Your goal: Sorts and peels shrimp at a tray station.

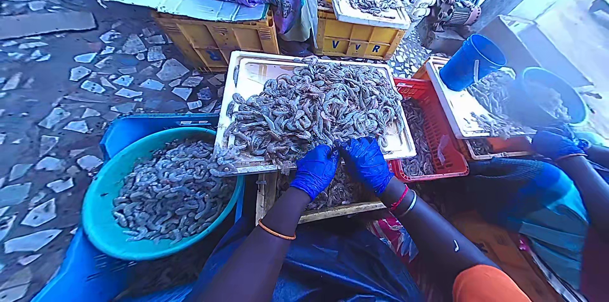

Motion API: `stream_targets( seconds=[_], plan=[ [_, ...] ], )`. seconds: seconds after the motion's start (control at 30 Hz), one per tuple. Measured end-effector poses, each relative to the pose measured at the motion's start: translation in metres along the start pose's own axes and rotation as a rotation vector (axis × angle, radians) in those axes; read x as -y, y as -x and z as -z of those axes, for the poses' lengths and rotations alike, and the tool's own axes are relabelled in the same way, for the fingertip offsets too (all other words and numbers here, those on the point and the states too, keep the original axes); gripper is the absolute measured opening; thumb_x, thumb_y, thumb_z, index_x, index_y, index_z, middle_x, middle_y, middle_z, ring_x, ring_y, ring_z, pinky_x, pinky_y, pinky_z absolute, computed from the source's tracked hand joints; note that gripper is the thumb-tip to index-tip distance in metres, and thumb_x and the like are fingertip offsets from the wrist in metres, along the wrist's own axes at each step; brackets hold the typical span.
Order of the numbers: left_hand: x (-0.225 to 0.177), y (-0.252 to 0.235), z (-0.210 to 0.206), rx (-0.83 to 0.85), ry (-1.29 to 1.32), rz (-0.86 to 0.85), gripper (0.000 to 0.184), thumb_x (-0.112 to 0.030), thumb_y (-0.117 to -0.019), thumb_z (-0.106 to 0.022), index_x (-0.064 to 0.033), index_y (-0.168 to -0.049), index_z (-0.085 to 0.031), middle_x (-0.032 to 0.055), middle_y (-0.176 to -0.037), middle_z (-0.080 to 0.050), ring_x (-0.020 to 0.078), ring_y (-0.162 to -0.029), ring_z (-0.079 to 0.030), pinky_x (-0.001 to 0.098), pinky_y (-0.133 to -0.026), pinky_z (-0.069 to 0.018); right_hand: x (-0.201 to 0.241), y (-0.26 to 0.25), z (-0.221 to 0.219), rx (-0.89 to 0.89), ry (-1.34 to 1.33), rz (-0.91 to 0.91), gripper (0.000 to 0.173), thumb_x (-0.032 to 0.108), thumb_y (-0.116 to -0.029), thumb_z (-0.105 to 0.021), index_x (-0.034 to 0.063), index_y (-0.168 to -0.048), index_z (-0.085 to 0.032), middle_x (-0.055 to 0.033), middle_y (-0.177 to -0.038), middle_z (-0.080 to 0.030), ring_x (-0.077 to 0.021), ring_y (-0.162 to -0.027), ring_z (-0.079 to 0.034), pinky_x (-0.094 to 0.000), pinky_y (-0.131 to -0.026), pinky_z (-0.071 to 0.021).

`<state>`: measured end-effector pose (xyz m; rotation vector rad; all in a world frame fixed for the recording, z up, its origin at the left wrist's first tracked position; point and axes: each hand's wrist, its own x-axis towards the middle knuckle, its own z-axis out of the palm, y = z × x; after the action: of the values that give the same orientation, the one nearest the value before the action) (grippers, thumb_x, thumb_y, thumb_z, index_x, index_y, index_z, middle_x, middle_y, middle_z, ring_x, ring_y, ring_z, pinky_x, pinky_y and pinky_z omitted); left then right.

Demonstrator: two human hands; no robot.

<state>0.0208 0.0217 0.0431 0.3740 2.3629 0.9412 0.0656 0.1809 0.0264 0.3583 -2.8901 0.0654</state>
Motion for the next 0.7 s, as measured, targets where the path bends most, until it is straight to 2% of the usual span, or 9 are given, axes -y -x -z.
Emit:
stream_targets(
  seconds=[0.1,0.17,0.2,0.27,0.33,0.5,0.6,0.67,0.7],
  plan=[
    [-0.009,0.011,-0.006,-0.145,-0.255,-0.058,0.035,-0.031,-0.1061,-0.05,-0.0077,-0.119,-0.072,0.0188,-0.125,-0.067,0.0383,-0.122,-0.062,0.0632,-0.104,-0.0424,0.004,0.001,0.008,0.059,-0.093,-0.098,0.024,0.019,-0.0997,-0.056,0.011,-0.111,-0.076,-0.0147,-0.098,-0.074,-0.0345,-0.096,-0.071,-0.0534,-0.086,-0.0546],
    [-0.005,0.014,-0.018,-0.366,-0.425,-0.178,0.027,-0.028,-0.1013,-0.058,-0.0108,-0.11,-0.077,0.0175,-0.118,-0.07,0.0383,-0.116,-0.064,0.0647,-0.109,-0.0357,0.003,0.0,0.021,0.236,-0.402,-0.331,0.033,0.025,-0.106,-0.047,0.0104,-0.121,-0.072,-0.0107,-0.11,-0.074,-0.0248,-0.108,-0.069,-0.0448,-0.098,-0.0527],
    [-0.001,0.014,-0.023,-0.485,-0.47,-0.261,0.021,-0.025,-0.0984,-0.063,-0.0126,-0.104,-0.079,0.0163,-0.114,-0.072,0.0378,-0.112,-0.066,0.067,-0.11,-0.0333,0.001,-0.002,0.026,0.276,-0.616,-0.472,0.033,0.025,-0.1072,-0.046,0.0087,-0.121,-0.071,-0.0089,-0.106,-0.073,-0.0198,-0.103,-0.068,-0.0403,-0.096,-0.052],
    [0.004,0.012,-0.031,-0.681,-0.515,-0.405,0.014,-0.024,-0.0954,-0.067,-0.0163,-0.094,-0.079,0.0126,-0.105,-0.074,0.0345,-0.107,-0.069,0.0685,-0.109,-0.0336,-0.004,-0.003,0.024,0.189,-1.061,-0.685,0.026,0.018,-0.1057,-0.048,0.0048,-0.11,-0.07,-0.0028,-0.084,-0.067,-0.0107,-0.078,-0.063,-0.0303,-0.078,-0.053],
    [0.007,0.01,-0.035,-0.803,-0.521,-0.487,0.011,-0.022,-0.0942,-0.068,-0.0205,-0.092,-0.079,0.0082,-0.103,-0.074,0.0311,-0.106,-0.069,0.068,-0.11,-0.0329,-0.005,-0.003,0.026,0.107,-1.428,-0.831,0.022,0.011,-0.1069,-0.047,0.0014,-0.101,-0.066,-0.0016,-0.074,-0.061,-0.0094,-0.066,-0.059,-0.0268,-0.066,-0.0525],
    [0.011,0.009,-0.028,-0.815,-0.488,-0.508,0.016,-0.029,-0.0976,-0.064,-0.0224,-0.097,-0.079,0.0074,-0.107,-0.074,0.0314,-0.111,-0.067,0.0697,-0.111,-0.03,-0.007,0.002,0.041,0.092,-1.915,-0.863,0.023,0.011,-0.1077,-0.045,0.0054,-0.097,-0.064,0.0,-0.072,-0.057,-0.0109,-0.062,-0.055,-0.031,-0.068,-0.054],
    [0.012,0.008,-0.025,-0.781,-0.45,-0.472,0.017,-0.03,-0.0974,-0.065,-0.02,-0.096,-0.079,0.009,-0.107,-0.073,0.032,-0.112,-0.066,0.069,-0.112,-0.0292,-0.012,0.002,0.048,0.071,-1.812,-0.783,0.021,0.01,-0.1077,-0.047,0.0034,-0.099,-0.065,-0.0025,-0.076,-0.061,-0.0117,-0.067,-0.059,-0.0317,-0.073,-0.0565],
    [0.013,0.008,-0.023,-0.736,-0.42,-0.424,0.023,-0.033,-0.0987,-0.063,-0.0169,-0.097,-0.079,0.0115,-0.109,-0.073,0.0345,-0.113,-0.066,0.0703,-0.111,-0.0299,-0.025,0.003,0.045,0.181,-1.312,-0.604,0.022,0.014,-0.1067,-0.052,0.0024,-0.114,-0.069,-0.0064,-0.092,-0.071,-0.0113,-0.081,-0.068,-0.0293,-0.082,-0.0576],
    [0.013,0.007,-0.022,-0.712,-0.402,-0.399,0.025,-0.034,-0.0998,-0.061,-0.0162,-0.099,-0.079,0.0122,-0.111,-0.073,0.0353,-0.114,-0.066,0.0698,-0.111,-0.03,-0.033,0.004,0.043,0.293,-1.038,-0.513,0.029,0.025,-0.1071,-0.052,0.0086,-0.125,-0.068,-0.0051,-0.101,-0.073,-0.0113,-0.091,-0.069,-0.032,-0.089,-0.0547]
  ],
)
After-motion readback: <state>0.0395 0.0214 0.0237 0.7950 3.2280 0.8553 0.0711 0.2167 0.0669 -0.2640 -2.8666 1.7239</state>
